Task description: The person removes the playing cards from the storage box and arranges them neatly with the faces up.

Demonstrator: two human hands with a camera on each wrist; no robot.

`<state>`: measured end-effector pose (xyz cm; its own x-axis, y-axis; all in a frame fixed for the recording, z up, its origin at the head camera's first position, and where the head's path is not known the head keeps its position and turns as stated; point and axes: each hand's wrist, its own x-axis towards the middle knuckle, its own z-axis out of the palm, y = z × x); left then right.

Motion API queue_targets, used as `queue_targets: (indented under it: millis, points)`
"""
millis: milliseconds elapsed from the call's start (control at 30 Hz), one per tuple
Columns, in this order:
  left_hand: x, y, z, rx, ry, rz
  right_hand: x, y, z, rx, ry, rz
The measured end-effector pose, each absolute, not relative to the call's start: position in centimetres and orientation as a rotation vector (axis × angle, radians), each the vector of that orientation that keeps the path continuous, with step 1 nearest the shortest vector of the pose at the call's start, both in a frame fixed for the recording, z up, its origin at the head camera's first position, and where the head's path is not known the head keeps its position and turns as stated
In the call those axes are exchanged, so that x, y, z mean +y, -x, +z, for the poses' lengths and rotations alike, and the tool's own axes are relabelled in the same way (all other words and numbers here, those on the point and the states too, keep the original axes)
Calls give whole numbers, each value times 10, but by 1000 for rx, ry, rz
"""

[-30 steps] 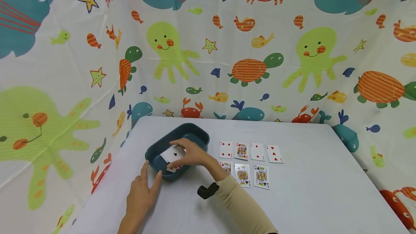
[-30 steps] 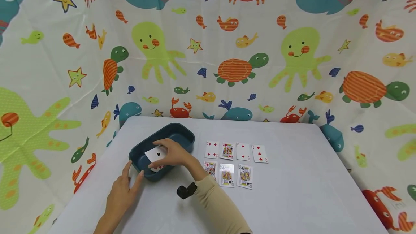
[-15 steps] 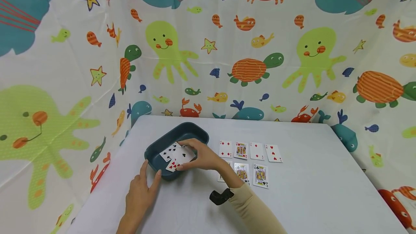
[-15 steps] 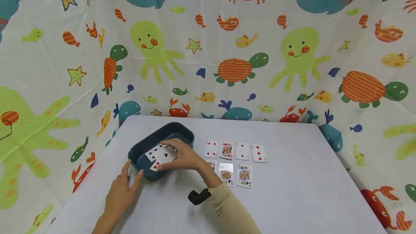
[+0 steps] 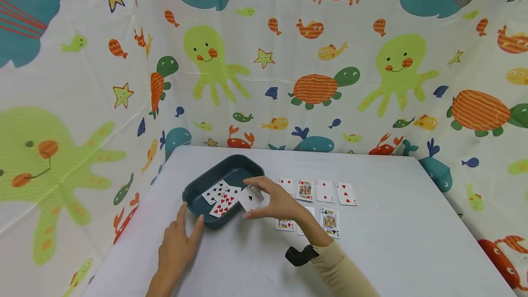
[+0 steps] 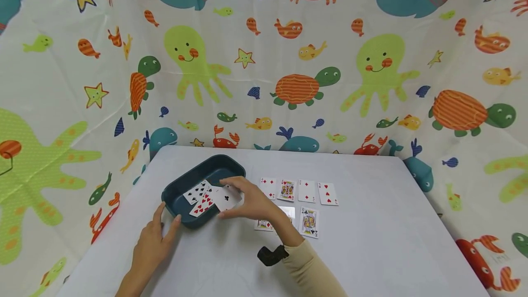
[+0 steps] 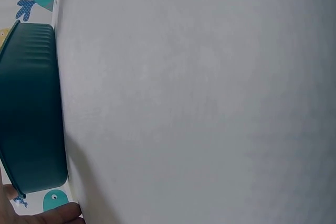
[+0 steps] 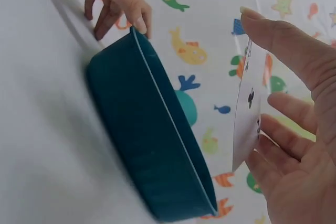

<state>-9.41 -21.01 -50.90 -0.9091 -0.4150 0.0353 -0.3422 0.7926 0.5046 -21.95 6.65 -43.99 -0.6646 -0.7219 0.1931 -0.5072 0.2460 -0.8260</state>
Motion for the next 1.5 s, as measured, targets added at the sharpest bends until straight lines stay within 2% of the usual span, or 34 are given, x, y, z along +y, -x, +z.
queue_targets:
  millis: [600,1500]
  points:
    - [-211,93,-509,-2838,-584,-758,160,203,-460,2427,979,-1315]
    - [-213,94,-511,-2833,-570,-787,258,191,-488,2685,803,-1120]
